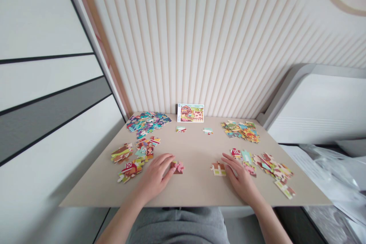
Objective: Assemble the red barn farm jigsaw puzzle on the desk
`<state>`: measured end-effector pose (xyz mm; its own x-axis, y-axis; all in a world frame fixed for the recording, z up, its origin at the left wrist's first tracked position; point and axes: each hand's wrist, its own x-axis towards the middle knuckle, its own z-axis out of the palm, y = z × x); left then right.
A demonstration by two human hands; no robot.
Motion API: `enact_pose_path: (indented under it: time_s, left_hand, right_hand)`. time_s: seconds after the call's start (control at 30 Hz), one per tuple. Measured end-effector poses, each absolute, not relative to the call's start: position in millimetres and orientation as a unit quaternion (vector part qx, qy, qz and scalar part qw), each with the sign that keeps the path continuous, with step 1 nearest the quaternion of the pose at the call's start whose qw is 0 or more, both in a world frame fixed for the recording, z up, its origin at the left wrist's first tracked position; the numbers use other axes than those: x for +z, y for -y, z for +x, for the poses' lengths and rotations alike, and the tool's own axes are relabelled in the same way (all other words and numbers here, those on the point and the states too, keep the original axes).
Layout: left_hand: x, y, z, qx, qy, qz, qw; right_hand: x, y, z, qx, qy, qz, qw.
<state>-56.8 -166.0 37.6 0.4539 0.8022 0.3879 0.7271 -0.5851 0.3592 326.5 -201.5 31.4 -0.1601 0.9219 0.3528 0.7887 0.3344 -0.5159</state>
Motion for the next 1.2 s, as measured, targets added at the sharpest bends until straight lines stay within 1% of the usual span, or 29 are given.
enact_pose_path:
  time_s: [0.13,0.2,0.3,0.4,0.6,0.9,1.07,1.2]
  left_hand:
    - [46.8,117.6,-45.5,0.234,-0.417,0.878,0.028]
    - [47.0,85.6,-35.2,0.232,-0.425,0.875,0.008]
    - [40.2,46.0,-21.1,0.239,-0.440,0.866,-0.014]
    - [28.2,27.0,-15.3,0.241,-0.447,0.861,-0.026]
    - [10.0,23.2,-21.7,0.241,-0.445,0.862,-0.017]
    - [9.4,24.2,-21.4,0.241,-0.451,0.859,-0.009]
    - [26.4,35.0,-18.5,0.243,-0.458,0.855,-0.007]
    - [51.6,73.4,-24.0,0.232,-0.430,0.873,0.003]
  right_hand:
    - [44.2,146.2,319.7,0.053,0.788,-0.571,0.224]
    - [45.3,111.1,310.7,0.032,0.797,-0.572,0.189]
    - [39.1,69.2,297.6,0.021,0.782,-0.603,0.153]
    - [28.6,50.5,294.4,0.027,0.772,-0.621,0.133]
    - [16.9,51.1,311.3,0.036,0.767,-0.627,0.127]
    - [14.7,51.9,314.1,0.032,0.770,-0.624,0.126]
    - [27.5,60.9,309.5,-0.020,0.784,-0.596,0.172]
    - [48.2,88.4,304.6,-0.022,0.794,-0.562,0.229]
